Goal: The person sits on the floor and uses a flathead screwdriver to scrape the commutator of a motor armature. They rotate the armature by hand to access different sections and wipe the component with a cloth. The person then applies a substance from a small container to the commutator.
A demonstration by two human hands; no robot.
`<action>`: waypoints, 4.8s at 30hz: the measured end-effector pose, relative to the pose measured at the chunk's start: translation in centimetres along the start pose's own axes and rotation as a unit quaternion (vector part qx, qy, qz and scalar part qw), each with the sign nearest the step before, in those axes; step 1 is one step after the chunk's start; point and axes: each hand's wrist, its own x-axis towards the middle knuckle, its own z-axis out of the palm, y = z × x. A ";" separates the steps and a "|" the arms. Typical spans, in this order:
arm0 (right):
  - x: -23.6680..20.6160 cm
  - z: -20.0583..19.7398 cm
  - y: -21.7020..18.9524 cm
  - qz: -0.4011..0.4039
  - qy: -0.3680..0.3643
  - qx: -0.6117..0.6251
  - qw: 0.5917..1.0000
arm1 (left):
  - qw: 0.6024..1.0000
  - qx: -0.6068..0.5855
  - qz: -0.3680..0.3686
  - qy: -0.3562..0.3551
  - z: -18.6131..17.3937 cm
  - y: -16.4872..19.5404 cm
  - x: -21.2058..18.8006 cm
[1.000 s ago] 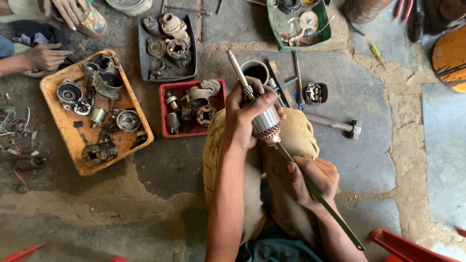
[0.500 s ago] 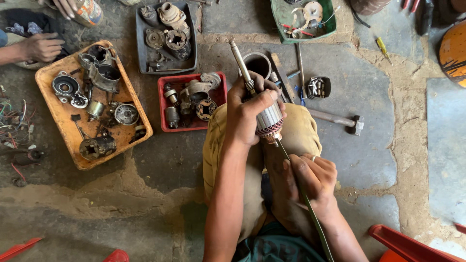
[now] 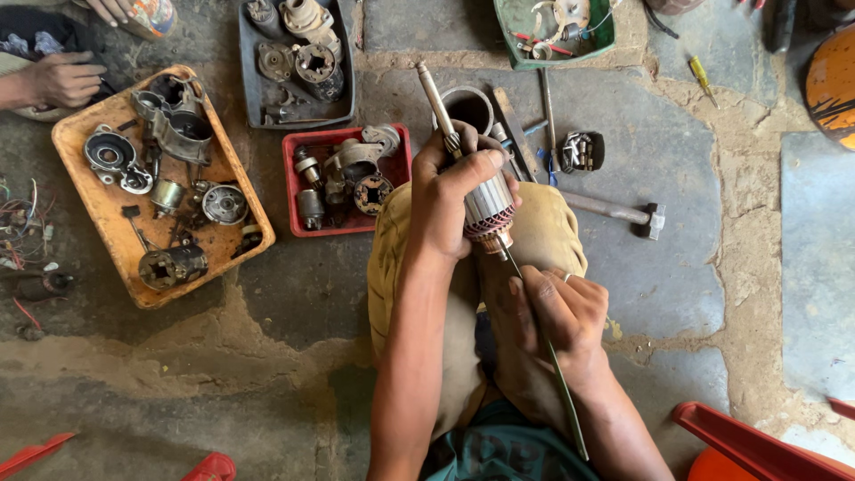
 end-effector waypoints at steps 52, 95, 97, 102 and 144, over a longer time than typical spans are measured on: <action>-0.5 -0.7 0.9 0.015 0.006 0.033 0.999 | 0.997 -0.064 0.010 -0.041 -0.9 -0.5 0.1; -1.7 -0.2 1.5 0.033 0.024 0.058 0.998 | 0.994 -0.008 0.095 -0.056 -1.2 0.3 -0.8; -1.6 -0.4 1.6 0.039 0.019 0.072 0.996 | 0.994 -0.024 0.093 -0.061 -1.3 0.1 -0.6; -1.7 -0.3 1.7 0.037 0.012 0.060 0.997 | 0.991 -0.060 0.093 -0.073 -1.7 -0.5 -0.2; -2.1 -0.5 1.8 0.038 0.029 0.047 0.998 | 0.982 0.157 0.095 0.035 -0.2 0.2 -1.3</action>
